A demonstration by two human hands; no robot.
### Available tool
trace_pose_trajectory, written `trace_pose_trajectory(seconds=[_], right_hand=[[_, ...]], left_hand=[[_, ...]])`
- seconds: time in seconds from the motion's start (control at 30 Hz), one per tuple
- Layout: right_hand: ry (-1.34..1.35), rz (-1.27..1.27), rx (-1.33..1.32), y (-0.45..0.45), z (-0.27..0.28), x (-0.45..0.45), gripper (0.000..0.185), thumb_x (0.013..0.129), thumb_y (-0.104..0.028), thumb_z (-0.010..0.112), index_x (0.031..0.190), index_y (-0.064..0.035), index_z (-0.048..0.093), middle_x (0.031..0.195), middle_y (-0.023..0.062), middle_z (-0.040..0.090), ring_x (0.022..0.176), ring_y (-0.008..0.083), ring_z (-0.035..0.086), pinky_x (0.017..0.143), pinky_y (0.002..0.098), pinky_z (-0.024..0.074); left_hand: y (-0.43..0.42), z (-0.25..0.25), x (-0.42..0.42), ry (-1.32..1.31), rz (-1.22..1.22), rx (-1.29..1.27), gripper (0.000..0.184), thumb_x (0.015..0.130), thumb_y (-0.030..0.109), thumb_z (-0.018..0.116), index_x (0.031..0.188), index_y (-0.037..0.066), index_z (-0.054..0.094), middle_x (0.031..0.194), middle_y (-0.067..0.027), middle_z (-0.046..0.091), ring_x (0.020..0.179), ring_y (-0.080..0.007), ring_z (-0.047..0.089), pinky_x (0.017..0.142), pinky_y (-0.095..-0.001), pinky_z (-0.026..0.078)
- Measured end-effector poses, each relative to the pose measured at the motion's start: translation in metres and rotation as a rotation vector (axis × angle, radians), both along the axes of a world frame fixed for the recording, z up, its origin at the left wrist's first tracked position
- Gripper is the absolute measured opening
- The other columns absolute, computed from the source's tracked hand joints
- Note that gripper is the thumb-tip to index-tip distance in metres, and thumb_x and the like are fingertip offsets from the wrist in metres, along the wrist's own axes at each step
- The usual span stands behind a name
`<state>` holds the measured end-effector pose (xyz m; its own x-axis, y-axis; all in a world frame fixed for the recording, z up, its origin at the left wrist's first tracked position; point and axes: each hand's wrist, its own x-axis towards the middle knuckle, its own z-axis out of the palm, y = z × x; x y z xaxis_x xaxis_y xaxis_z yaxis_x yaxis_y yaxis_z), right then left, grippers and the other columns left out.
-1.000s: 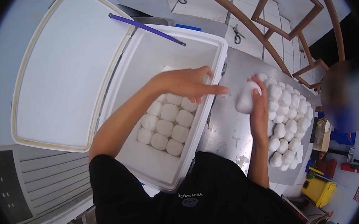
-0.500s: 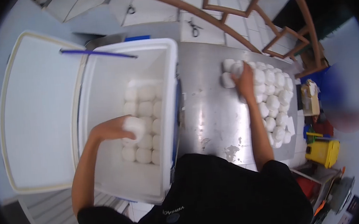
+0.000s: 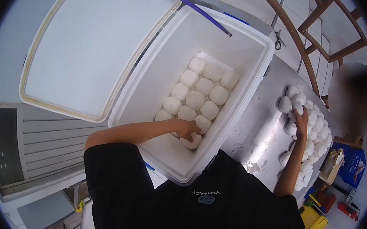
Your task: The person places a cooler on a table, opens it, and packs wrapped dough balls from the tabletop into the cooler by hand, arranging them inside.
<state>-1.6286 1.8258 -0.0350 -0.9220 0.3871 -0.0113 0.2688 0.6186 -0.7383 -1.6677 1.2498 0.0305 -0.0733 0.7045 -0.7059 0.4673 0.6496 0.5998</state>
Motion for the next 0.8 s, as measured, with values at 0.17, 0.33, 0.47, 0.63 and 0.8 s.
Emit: trace_pose_trajectory(seconds=[0.17, 0.33, 0.47, 0.63, 0.8], right_hand=[[0.180, -0.046, -0.965, -0.172, 0.163, 0.011, 0.067, 0.084, -0.018, 0.059, 0.145, -0.0043, 0.034, 0.133, 0.0127, 0.048, 0.117, 0.0299, 0.053, 0.090, 0.0446, 0.0530], [0.432, 0.184, -0.376, -0.262, 0.255, 0.016, 0.085, 0.069, -0.011, 0.074, 0.145, -0.0032, 0.036, 0.141, 0.0171, 0.040, 0.131, 0.0306, 0.040, 0.109, 0.0414, 0.0353], [0.460, 0.605, -0.114, -0.307, 0.280, 0.014, 0.084, 0.076, -0.021, 0.078, 0.147, -0.0091, 0.036, 0.149, 0.0267, 0.028, 0.137, 0.0474, 0.030, 0.114, 0.0495, 0.0261], [0.140, 0.215, -0.430, -0.207, 0.194, 0.040, 0.066, 0.083, -0.017, 0.072, 0.142, -0.0093, 0.043, 0.143, 0.0198, 0.046, 0.134, 0.0370, 0.040, 0.111, 0.0420, 0.0339], [-0.804, -0.178, 0.442, 0.012, -0.075, 0.174, 0.074, 0.077, -0.036, 0.074, 0.136, -0.0033, 0.045, 0.122, 0.0260, 0.060, 0.110, 0.0432, 0.059, 0.093, 0.0486, 0.0479]], left_hand=[[0.010, 0.034, -0.039, 0.262, 0.025, 0.162, 0.052, 0.088, 0.030, 0.068, 0.130, 0.003, 0.053, 0.112, -0.0219, 0.062, 0.106, -0.0363, 0.060, 0.092, -0.0400, 0.049], [0.069, 0.244, -0.071, -0.362, 0.787, 0.445, 0.061, 0.093, 0.041, 0.061, 0.136, 0.001, 0.047, 0.114, -0.0130, 0.061, 0.097, -0.0237, 0.064, 0.079, -0.0318, 0.054], [0.090, 0.240, -0.030, -0.358, 0.986, 0.756, 0.063, 0.086, 0.033, 0.072, 0.133, -0.001, 0.049, 0.115, -0.0076, 0.061, 0.103, -0.0165, 0.060, 0.085, -0.0297, 0.051], [0.039, 0.213, -0.064, -0.276, 1.001, 0.351, 0.075, 0.076, 0.029, 0.080, 0.135, -0.003, 0.048, 0.121, -0.0116, 0.060, 0.112, -0.0206, 0.057, 0.098, -0.0322, 0.044], [-0.012, 0.117, -0.088, 0.140, 0.269, -0.246, 0.082, 0.064, 0.045, 0.084, 0.126, -0.001, 0.059, 0.123, -0.0221, 0.062, 0.116, -0.0333, 0.058, 0.098, -0.0385, 0.045]])
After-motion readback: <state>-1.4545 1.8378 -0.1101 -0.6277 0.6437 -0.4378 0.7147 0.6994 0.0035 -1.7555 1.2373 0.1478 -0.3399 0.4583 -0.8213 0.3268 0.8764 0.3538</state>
